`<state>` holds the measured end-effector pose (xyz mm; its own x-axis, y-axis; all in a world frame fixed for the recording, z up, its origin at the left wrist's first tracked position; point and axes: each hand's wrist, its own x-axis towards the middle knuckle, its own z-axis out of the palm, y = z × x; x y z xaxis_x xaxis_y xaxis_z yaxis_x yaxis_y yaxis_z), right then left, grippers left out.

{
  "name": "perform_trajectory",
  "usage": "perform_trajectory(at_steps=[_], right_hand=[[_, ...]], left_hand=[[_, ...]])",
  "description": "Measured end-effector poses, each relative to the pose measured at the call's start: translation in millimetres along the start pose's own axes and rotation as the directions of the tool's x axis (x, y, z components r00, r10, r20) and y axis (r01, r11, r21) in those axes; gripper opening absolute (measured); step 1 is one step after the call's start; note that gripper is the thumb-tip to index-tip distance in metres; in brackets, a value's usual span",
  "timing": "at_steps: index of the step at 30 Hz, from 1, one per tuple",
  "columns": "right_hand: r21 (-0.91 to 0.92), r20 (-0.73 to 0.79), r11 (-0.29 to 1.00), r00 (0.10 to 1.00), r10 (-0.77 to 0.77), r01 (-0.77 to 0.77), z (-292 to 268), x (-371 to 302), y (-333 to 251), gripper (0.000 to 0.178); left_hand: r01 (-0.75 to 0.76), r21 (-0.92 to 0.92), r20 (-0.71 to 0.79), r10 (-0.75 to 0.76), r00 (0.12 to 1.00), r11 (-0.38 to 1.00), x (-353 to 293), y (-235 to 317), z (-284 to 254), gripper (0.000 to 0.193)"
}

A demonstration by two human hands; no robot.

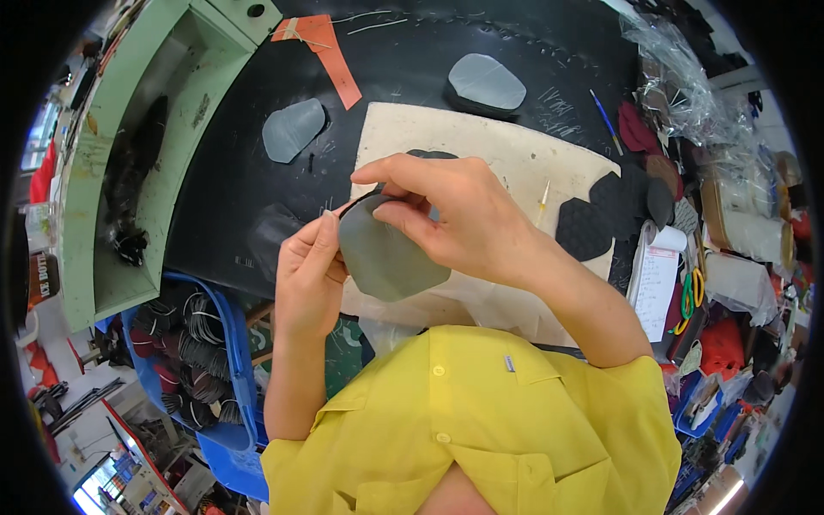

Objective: The person assembles a shoe component by layering multiple pieces of black and grey foam onto a base. They pick up individual foam pieces, align them, and press them together to form a stack. The person then places the assembled stack into a blue plastic crate.

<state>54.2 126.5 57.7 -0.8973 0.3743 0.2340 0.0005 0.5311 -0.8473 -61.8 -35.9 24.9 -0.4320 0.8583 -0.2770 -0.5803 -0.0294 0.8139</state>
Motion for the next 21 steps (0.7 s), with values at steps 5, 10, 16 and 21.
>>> perform_trajectory(at_steps=[5, 10, 16, 21], right_hand=[[-0.190, -0.198, 0.972, 0.965, -0.172, 0.135, 15, -1, -3, 0.024], [0.059, -0.078, 0.998, 0.996, 0.032, -0.028, 17, -11, -17, 0.012], [0.373, 0.186, 0.872, 0.946, 0.264, -0.317, 0, -10, -17, 0.009], [0.514, 0.364, 0.680, 0.851, 0.379, -0.523, -8, -6, -15, 0.013]], left_hand=[[-0.211, 0.359, -0.150, 0.279, 0.948, 0.909, -3, -2, 18, 0.030], [-0.374, 0.822, 0.055, 0.594, 0.803, 0.429, -7, 0, 23, 0.029], [-0.523, 0.852, 0.393, 0.627, 0.673, 0.027, -10, 3, 23, 0.040], [-0.559, 0.828, 0.463, 0.599, 0.653, -0.030, -11, 1, 20, 0.042]])
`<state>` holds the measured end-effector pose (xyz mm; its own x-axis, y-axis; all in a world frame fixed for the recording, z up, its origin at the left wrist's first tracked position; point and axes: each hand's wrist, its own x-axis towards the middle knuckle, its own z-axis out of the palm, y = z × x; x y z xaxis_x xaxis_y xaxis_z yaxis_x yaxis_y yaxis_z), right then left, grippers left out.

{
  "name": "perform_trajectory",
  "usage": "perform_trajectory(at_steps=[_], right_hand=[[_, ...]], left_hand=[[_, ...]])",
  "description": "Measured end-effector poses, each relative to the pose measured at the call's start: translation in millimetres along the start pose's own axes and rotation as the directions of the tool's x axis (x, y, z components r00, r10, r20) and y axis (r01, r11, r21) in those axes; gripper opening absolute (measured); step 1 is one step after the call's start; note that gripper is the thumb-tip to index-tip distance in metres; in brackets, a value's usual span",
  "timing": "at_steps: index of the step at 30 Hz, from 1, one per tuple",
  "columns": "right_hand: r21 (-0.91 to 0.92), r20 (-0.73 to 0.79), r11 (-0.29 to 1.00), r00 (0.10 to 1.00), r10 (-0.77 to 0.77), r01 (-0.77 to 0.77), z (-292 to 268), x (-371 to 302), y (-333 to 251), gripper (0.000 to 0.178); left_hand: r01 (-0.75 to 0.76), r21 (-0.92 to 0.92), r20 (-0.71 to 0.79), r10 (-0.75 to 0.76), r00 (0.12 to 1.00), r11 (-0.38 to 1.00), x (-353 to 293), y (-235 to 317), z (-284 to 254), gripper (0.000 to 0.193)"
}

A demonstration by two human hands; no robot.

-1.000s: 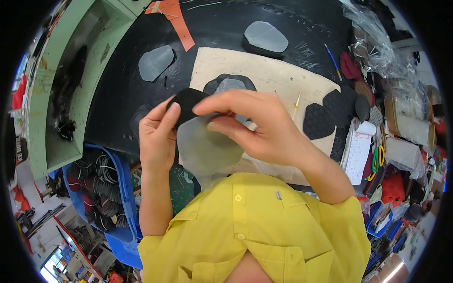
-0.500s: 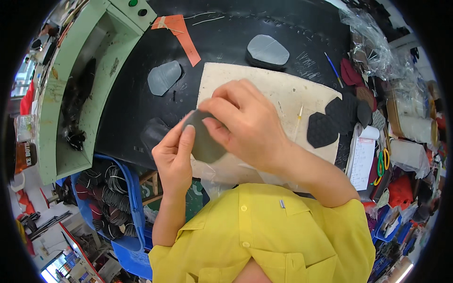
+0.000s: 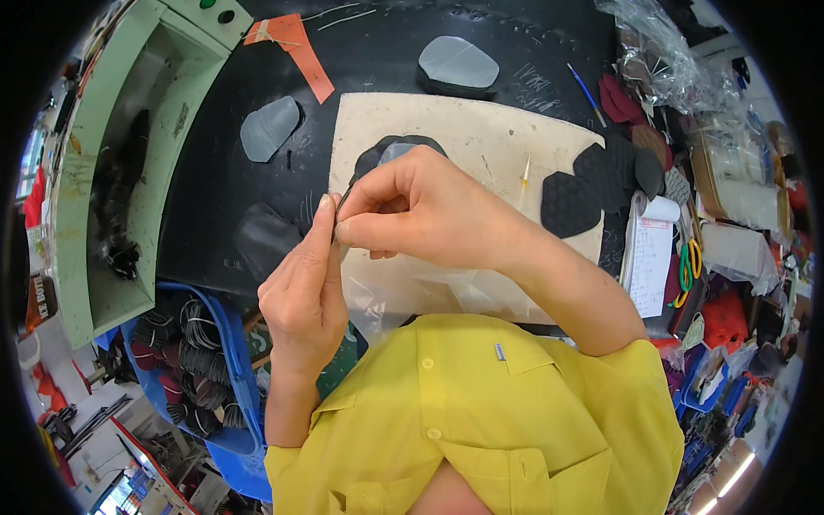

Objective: The person assembles a shoe component by layering multiple pieces of black and grey foam onto a base. They pick up individual foam pieces, align them, and press them together to form a stack. The person then places the assembled stack into a blue plastic crate.

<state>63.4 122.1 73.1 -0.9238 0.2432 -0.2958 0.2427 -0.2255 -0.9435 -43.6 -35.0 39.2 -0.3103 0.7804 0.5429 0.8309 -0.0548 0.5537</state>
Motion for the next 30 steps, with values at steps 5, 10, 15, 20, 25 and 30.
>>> perform_trajectory(at_steps=[5, 10, 15, 20, 25, 30], right_hand=[[0.106, 0.012, 0.993, 0.998, 0.056, -0.057, 0, 2, 6, 0.017], [0.177, 0.022, 0.980, 0.996, 0.088, -0.091, 3, 3, 12, 0.010], [0.031, -0.021, 0.999, 1.000, -0.018, 0.018, 10, 2, 25, 0.006], [-0.123, -0.095, 0.983, 0.985, -0.145, 0.133, 26, -3, 38, 0.006], [0.015, -0.184, 1.000, 0.983, -0.015, 0.018, 34, -2, 45, 0.019], [-0.336, 0.065, 0.940, 0.993, 0.094, -0.067, 12, -38, 39, 0.011]], left_hand=[[0.367, -0.165, 0.218, -0.329, 0.919, 0.916, -3, 13, -16, 0.041], [0.490, -0.355, 0.235, -0.431, 0.871, 0.796, -7, 12, -15, 0.036], [0.623, -0.595, 0.286, -0.590, 0.755, 0.509, -18, 8, -8, 0.031], [0.481, -0.875, 0.330, -0.792, 0.513, -0.053, -17, -11, 4, 0.022], [0.470, -0.405, -0.098, -0.548, 0.830, 0.784, -29, 2, 10, 0.015], [0.538, -0.717, -0.075, -0.817, 0.572, 0.442, -44, -42, -24, 0.016]])
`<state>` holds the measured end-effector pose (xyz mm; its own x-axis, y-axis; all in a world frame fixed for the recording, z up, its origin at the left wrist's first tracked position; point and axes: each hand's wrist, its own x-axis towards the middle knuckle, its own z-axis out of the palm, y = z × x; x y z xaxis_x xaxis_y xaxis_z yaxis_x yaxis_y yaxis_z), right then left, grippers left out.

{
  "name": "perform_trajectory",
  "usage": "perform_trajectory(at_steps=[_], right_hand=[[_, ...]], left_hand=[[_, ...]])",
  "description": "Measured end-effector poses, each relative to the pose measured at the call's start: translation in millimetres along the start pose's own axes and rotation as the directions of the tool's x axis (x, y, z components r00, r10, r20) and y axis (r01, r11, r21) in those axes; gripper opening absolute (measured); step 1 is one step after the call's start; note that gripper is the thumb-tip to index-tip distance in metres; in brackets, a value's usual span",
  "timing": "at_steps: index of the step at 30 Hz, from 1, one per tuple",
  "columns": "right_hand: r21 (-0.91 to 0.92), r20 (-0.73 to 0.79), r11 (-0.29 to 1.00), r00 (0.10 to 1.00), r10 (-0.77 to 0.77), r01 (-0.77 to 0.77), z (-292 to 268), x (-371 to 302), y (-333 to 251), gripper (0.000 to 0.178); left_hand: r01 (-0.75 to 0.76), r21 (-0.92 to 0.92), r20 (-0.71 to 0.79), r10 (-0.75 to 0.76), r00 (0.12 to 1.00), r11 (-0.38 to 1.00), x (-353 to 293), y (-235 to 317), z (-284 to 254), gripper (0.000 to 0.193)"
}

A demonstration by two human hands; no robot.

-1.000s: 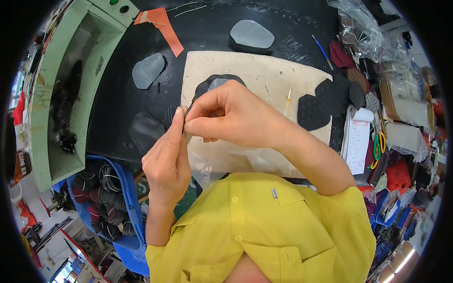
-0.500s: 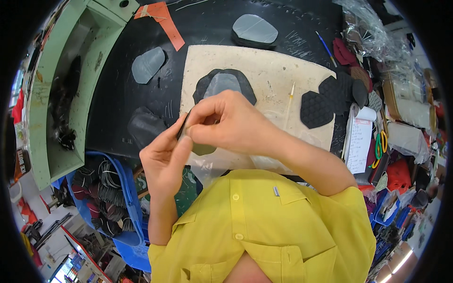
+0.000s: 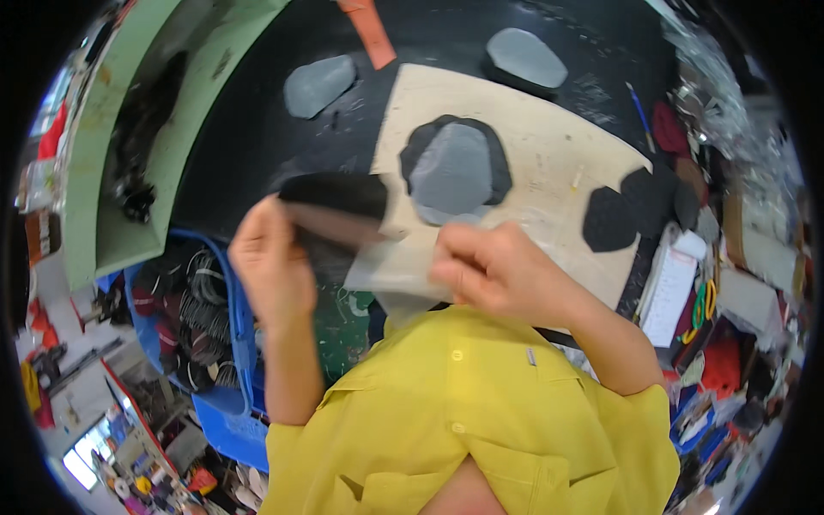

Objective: The person assembles a shoe component by layering multiple pieces of black and grey foam onto a base. They pick up individual foam pieces, align them, and press them together to form a stack. The person then places the assembled stack into a blue plastic crate.

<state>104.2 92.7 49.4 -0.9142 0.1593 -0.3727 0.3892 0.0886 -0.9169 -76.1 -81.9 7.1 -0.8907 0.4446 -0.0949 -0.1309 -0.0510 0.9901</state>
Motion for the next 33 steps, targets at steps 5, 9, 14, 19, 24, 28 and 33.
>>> perform_trajectory(at_steps=[5, 9, 14, 19, 24, 28, 33], right_hand=[[-0.421, 0.123, 0.900, 0.990, -0.069, 0.115, -37, -19, 24, 0.023], [-0.667, -0.462, 0.745, 0.792, -0.400, -0.013, -46, 40, 49, 0.031], [-0.694, -0.496, 0.719, 0.737, -0.459, -0.019, -39, 80, 65, 0.018], [-0.442, -0.418, 0.865, 0.800, -0.431, 0.236, -25, 66, 44, 0.014], [-0.711, -0.498, 0.667, 0.510, -0.701, 0.223, -19, 45, -7, 0.013], [-0.290, -0.423, 0.861, 0.751, -0.507, 0.418, -10, 34, -12, 0.011], [-0.115, -0.387, 0.935, 0.851, -0.354, 0.337, -10, 28, -19, 0.012]], left_hand=[[0.210, -0.084, -0.015, -0.212, 0.977, 0.974, 50, -29, -75, 0.021], [-0.170, 0.651, -0.028, 0.247, 0.968, 0.740, 69, -50, -62, 0.026], [-0.506, 0.762, 0.287, 0.491, 0.823, 0.403, 52, -29, -12, 0.028], [-0.566, 0.397, 0.527, 0.326, 0.785, 0.723, 30, -12, 58, 0.035], [-0.234, 0.276, 0.334, 0.135, 0.933, 0.932, 8, 0, 68, 0.022], [-0.616, 0.407, 0.446, 0.441, 0.779, 0.675, -4, 12, 69, 0.029], [-0.797, 0.420, 0.512, 0.611, 0.604, 0.434, -12, 14, 69, 0.032]])
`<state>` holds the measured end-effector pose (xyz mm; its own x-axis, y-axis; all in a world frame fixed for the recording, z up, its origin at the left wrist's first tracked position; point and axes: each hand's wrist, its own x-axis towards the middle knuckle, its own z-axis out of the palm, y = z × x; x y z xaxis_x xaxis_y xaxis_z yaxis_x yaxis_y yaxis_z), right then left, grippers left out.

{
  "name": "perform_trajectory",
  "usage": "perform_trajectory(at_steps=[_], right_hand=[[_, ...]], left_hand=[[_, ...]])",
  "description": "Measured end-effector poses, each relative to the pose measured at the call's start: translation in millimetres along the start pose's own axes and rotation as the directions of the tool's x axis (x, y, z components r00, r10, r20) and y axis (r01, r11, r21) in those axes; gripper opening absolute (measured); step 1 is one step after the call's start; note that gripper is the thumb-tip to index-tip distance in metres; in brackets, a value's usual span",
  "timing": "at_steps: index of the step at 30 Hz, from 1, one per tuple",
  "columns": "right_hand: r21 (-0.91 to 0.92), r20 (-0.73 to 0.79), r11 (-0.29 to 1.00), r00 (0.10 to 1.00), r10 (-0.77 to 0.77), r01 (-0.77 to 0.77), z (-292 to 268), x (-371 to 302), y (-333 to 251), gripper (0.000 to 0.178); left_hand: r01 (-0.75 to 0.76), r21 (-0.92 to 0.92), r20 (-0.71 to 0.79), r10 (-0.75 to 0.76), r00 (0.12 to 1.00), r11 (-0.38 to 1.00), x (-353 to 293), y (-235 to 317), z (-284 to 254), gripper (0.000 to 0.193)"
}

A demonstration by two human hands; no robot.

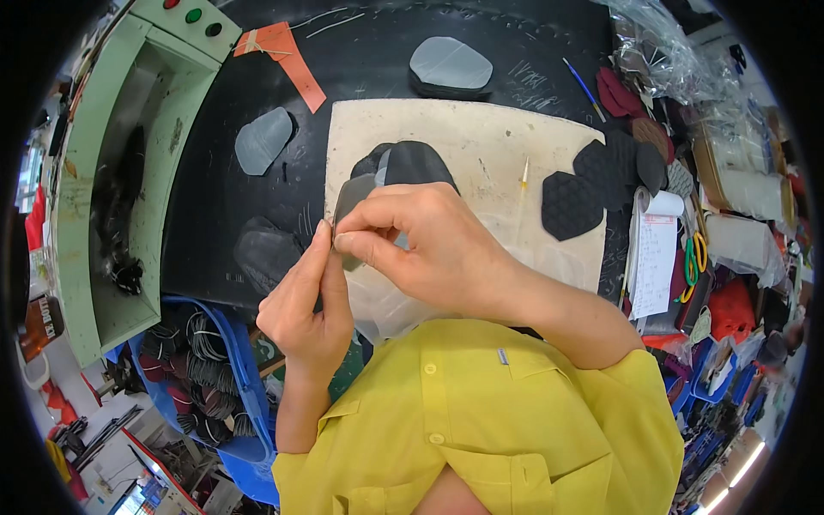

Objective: The person assembles a shoe component by layering multiple pieces of black and grey foam onto a base. They pick up individual foam pieces, align them, and press them together to form a stack. The person then places the assembled stack into a blue plastic crate.

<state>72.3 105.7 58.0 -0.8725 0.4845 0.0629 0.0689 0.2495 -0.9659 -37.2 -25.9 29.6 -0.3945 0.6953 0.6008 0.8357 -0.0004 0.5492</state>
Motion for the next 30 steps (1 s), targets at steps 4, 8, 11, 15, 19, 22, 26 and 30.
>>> perform_trajectory(at_steps=[4, 8, 11, 15, 19, 22, 26, 30], right_hand=[[0.090, 0.059, 0.993, 0.996, 0.068, -0.073, -3, -1, 1, 0.012], [0.190, 0.056, 0.976, 0.994, 0.094, -0.103, 1, -2, 6, 0.011], [0.141, 0.045, 0.982, 0.992, 0.122, -0.127, 4, -4, 2, 0.010], [0.133, 0.017, 0.987, 0.996, 0.085, -0.086, 12, -8, 5, 0.010], [0.119, 0.014, 0.991, 0.998, 0.068, -0.069, 17, -7, 7, 0.007], [0.006, 0.045, 1.000, 0.999, 0.018, -0.018, 19, -6, 2, 0.003], [-0.165, 0.126, 0.984, 0.991, -0.045, 0.065, 3, -31, 18, 0.002], [-0.342, 0.520, 0.939, 0.836, 0.172, 0.019, -41, -54, 31, 0.008]], left_hand=[[-0.045, 0.015, 0.023, 0.045, 0.999, 0.999, -1, 4, -3, 0.032], [0.237, -0.169, 0.140, -0.215, 0.967, 0.957, -7, 14, -14, 0.029], [0.572, -0.617, 0.283, -0.525, 0.803, 0.541, -16, 12, -13, 0.025], [0.684, -0.664, 0.395, -0.636, 0.663, 0.300, -21, 7, -12, 0.022], [0.675, -0.711, 0.419, -0.652, 0.632, 0.197, -27, 3, -10, 0.022], [0.697, -0.672, 0.390, -0.681, 0.620, 0.250, -29, 0, -12, 0.019], [0.678, -0.706, 0.257, -0.817, 0.515, 0.205, -27, -38, -29, 0.011], [0.780, -0.491, 0.042, -0.883, 0.467, 0.389, -63, -120, -75, 0.014]])
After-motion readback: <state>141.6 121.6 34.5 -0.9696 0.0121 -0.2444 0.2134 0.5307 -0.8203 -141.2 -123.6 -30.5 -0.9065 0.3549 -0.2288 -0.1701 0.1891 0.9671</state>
